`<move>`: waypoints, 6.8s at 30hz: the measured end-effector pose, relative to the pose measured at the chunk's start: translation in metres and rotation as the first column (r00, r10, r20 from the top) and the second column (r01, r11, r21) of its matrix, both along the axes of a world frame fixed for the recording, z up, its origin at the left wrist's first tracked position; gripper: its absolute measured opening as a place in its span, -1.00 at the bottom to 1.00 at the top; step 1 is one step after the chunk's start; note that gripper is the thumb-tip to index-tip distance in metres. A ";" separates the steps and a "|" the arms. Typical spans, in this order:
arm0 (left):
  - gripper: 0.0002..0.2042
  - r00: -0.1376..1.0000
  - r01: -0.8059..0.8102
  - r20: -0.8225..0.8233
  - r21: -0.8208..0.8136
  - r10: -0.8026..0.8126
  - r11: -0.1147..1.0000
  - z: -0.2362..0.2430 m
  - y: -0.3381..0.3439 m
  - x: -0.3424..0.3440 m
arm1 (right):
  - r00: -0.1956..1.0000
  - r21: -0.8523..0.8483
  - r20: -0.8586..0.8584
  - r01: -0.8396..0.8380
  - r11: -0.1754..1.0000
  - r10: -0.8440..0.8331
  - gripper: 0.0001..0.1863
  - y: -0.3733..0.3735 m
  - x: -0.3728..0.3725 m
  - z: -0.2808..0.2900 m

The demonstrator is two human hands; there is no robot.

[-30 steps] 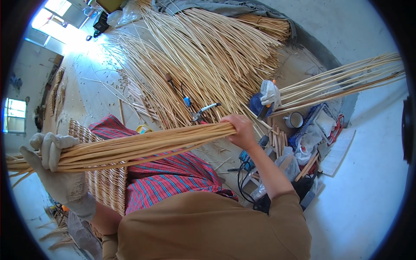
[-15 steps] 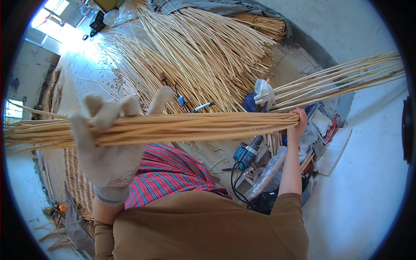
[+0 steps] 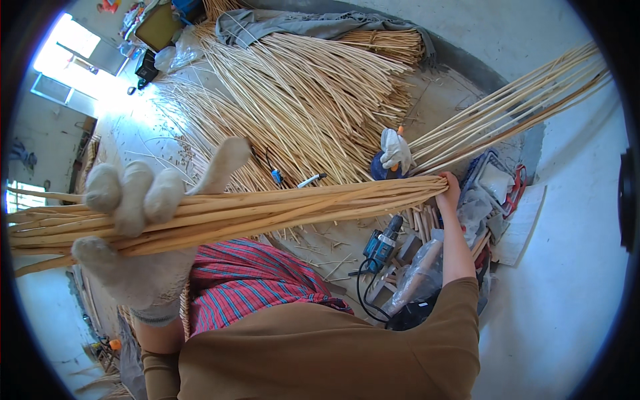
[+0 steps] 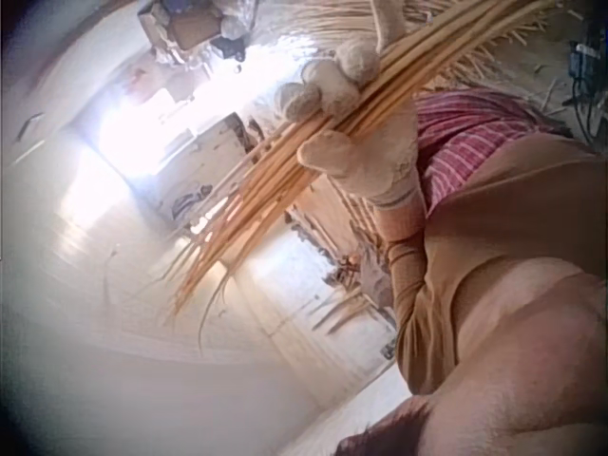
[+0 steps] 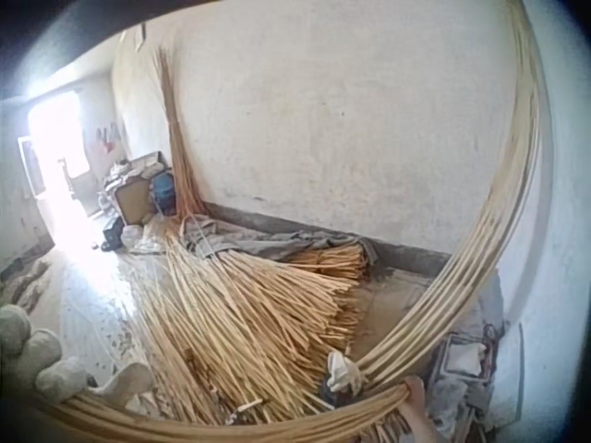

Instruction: The person is weaving a flat mat using long dried reeds or wicker strands.

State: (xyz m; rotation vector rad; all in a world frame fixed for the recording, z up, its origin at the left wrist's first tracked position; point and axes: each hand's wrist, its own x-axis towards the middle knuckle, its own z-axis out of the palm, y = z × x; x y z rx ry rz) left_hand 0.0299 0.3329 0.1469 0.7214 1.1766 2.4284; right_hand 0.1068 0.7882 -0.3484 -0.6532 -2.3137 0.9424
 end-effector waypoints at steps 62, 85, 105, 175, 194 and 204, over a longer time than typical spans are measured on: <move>-0.78 0.836 0.178 -0.321 -0.608 -0.444 0.774 -0.079 0.124 0.004 | 0.852 -0.042 0.473 -0.233 0.972 0.224 -0.32 -0.008 0.028 -0.017; -0.66 0.838 0.126 -0.232 -0.797 -0.493 0.590 -0.060 0.235 -0.029 | 0.905 -0.327 -0.426 -0.154 0.933 0.000 -0.52 -0.066 0.001 0.117; -0.80 0.866 -0.310 -0.034 -0.819 0.499 0.483 -0.083 -0.158 -0.025 | 0.891 -0.331 -0.415 0.039 0.943 -0.183 -0.82 0.022 -0.013 0.135; -0.25 0.237 -0.164 -0.677 -0.735 0.697 -0.658 -0.123 -0.569 0.064 | 0.488 -0.824 -0.069 -0.520 0.226 0.870 -0.82 -0.553 -0.390 0.106; -0.59 0.085 -0.191 -0.892 -0.452 0.444 -0.871 -0.159 -0.560 0.075 | -0.038 -0.778 0.163 -0.619 0.105 0.986 -0.35 -0.756 -0.355 -0.003; -0.58 0.157 -0.106 -0.923 -0.368 0.350 -0.924 -0.155 -0.554 0.098 | 0.063 -0.468 0.367 -0.850 0.243 0.928 -0.24 -0.740 -0.349 -0.036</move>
